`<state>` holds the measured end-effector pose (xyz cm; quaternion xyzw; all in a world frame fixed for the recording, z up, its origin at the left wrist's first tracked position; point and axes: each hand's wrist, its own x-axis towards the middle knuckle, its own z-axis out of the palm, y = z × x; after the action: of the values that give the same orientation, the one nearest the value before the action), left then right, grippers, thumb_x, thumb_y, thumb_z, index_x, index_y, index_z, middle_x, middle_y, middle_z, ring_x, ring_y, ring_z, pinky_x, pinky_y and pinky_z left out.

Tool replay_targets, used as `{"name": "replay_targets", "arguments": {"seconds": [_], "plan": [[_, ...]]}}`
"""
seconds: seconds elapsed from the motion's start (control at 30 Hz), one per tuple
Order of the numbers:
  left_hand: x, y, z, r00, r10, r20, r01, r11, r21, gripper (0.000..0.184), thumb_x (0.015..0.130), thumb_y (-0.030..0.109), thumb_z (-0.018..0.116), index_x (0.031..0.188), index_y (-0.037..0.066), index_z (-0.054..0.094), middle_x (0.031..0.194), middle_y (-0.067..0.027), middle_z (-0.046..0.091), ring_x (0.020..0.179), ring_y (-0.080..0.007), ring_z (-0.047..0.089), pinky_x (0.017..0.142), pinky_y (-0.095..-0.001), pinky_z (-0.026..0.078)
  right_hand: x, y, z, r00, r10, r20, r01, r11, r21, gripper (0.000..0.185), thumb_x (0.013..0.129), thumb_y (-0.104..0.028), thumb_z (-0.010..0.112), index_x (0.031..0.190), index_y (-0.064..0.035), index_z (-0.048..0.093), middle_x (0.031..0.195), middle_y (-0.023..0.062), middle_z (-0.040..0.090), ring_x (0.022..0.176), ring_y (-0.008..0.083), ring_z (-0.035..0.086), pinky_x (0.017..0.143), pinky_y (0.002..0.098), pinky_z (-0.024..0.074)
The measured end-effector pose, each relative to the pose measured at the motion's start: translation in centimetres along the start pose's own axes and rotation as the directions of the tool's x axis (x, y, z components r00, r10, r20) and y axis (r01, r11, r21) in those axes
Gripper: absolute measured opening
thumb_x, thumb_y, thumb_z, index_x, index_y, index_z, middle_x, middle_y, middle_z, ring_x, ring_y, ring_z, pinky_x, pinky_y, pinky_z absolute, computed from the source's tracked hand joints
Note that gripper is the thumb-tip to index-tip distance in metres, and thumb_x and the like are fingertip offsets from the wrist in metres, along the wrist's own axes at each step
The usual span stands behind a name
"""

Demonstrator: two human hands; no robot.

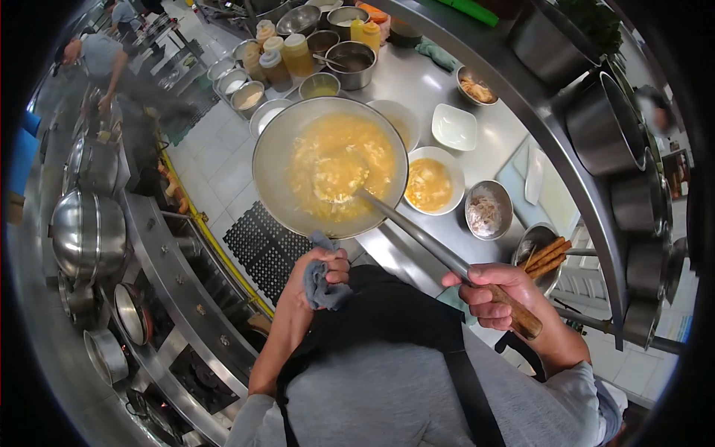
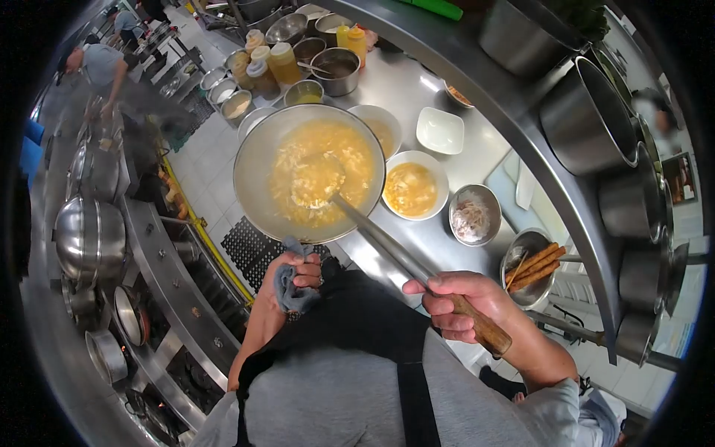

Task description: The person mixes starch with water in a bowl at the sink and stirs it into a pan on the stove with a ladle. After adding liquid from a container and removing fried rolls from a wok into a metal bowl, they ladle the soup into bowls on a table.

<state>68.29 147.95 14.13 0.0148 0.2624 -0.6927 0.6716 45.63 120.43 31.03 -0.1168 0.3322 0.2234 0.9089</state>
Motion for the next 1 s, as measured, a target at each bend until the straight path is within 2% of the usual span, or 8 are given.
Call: {"name": "replay_targets", "arguments": {"seconds": [0.17, 0.4, 0.43, 0.53, 0.73, 0.83, 0.9, 1.0], "plan": [[0.2, 0.7, 0.3, 1.0, 0.018, 0.013, -0.018, 1.0, -0.004, 0.012, 0.085, 0.01, 0.059, 0.093, 0.007, 0.05, 0.073, 0.0005, 0.046, 0.063, -0.015, 0.048, 0.057, -0.0295, 0.043, -0.8, -1.5, 1.2, 0.996, -0.093, -0.007, 0.092, 0.995, -0.022, 0.042, 0.104, -0.02, 0.049, 0.135, 0.0076, 0.051, 0.067, -0.0016, 0.04, 0.042, 0.0088, 0.05, 0.034, 0.0249, 0.0431], [-0.3, 0.9, 0.7, 0.994, 0.104, 0.017, -0.104, 0.994, 0.023, 0.017, 0.084, 0.011, 0.06, 0.098, 0.003, 0.052, 0.073, -0.0008, 0.047, 0.062, -0.0153, 0.049, 0.055, -0.0299, 0.042, -1.6, -3.3, 0.4, 0.975, -0.22, 0.042, 0.218, 0.975, 0.045, 0.042, 0.105, -0.019, 0.045, 0.136, 0.0098, 0.048, 0.068, -0.0006, 0.041, 0.044, 0.009, 0.052, 0.036, 0.0249, 0.0494], [-0.5, 1.0, 0.6, 0.993, 0.116, 0.014, -0.116, 0.993, 0.021, 0.018, 0.084, 0.011, 0.06, 0.098, 0.003, 0.053, 0.073, -0.001, 0.047, 0.062, -0.0154, 0.049, 0.055, -0.03, 0.043, -1.6, -3.7, -0.1, 0.976, -0.215, 0.033, 0.214, 0.976, 0.032, 0.038, 0.104, -0.02, 0.05, 0.131, 0.0048, 0.057, 0.069, -0.0002, 0.047, 0.04, 0.0092, 0.048, 0.034, 0.0259, 0.0459], [-0.9, 1.2, 0.1, 0.988, 0.153, -0.005, -0.153, 0.988, 0.001, 0.018, 0.083, 0.01, 0.06, 0.098, 0.003, 0.052, 0.073, -0.0016, 0.048, 0.062, -0.0159, 0.05, 0.055, -0.0302, 0.044, -0.9, -4.4, -1.7, 0.959, -0.284, 0.004, 0.284, 0.958, -0.035, 0.037, 0.103, -0.021, 0.051, 0.129, 0.005, 0.057, 0.069, -0.0001, 0.049, 0.041, 0.0089, 0.048, 0.034, 0.0256, 0.0443], [-2.1, 0.9, 0.0, 0.985, 0.17, -0.031, -0.171, 0.985, -0.034, 0.019, 0.083, 0.01, 0.06, 0.099, 0.002, 0.053, 0.071, -0.0012, 0.049, 0.061, -0.017, 0.051, 0.055, -0.0304, 0.045, 2.7, -5.6, -6.1, 0.915, -0.388, -0.11, 0.342, 0.892, -0.295, 0.032, 0.101, -0.02, 0.058, 0.123, 0.0028, 0.06, 0.07, 0.0003, 0.053, 0.043, 0.0098, 0.048, 0.036, 0.0261, 0.0394], [-2.5, 0.5, 0.0, 0.984, 0.179, -0.021, -0.18, 0.981, -0.067, 0.019, 0.083, 0.01, 0.061, 0.098, 0.002, 0.053, 0.072, -0.0011, 0.05, 0.061, -0.0167, 0.051, 0.054, -0.0306, 0.045, 5.0, -4.8, -6.9, 0.852, -0.486, -0.196, 0.336, 0.793, -0.508, 0.028, 0.098, -0.017, 0.061, 0.119, 0.0016, 0.061, 0.069, 0.0004, 0.054, 0.043, 0.0109, 0.049, 0.037, 0.0273, 0.0403], [-2.8, 0.3, -0.3, 0.978, 0.202, -0.045, -0.203, 0.979, -0.025, 0.019, 0.083, 0.01, 0.061, 0.098, 0.002, 0.053, 0.072, -0.0013, 0.05, 0.061, -0.0165, 0.052, 0.054, -0.0305, 0.045, 7.0, -4.1, -8.5, 0.818, -0.537, -0.207, 0.315, 0.72, -0.619, 0.025, 0.096, -0.015, 0.062, 0.115, 0.001, 0.061, 0.069, 0.0009, 0.055, 0.043, 0.0112, 0.051, 0.039, 0.0281, 0.0429], [-3.1, 0.2, -1.2, 0.978, 0.204, -0.044, -0.204, 0.979, 0.003, 0.021, 0.083, 0.013, 0.061, 0.101, 0.004, 0.053, 0.074, -0.0001, 0.052, 0.062, -0.0156, 0.054, 0.056, -0.033, 0.046, 8.9, -2.5, -10.0, 0.721, -0.655, -0.226, 0.209, 0.516, -0.83, 0.025, 0.095, -0.011, 0.062, 0.117, 0.0011, 0.059, 0.068, 0.0002, 0.054, 0.043, 0.0098, 0.05, 0.04, 0.0268, 0.0411]]}}
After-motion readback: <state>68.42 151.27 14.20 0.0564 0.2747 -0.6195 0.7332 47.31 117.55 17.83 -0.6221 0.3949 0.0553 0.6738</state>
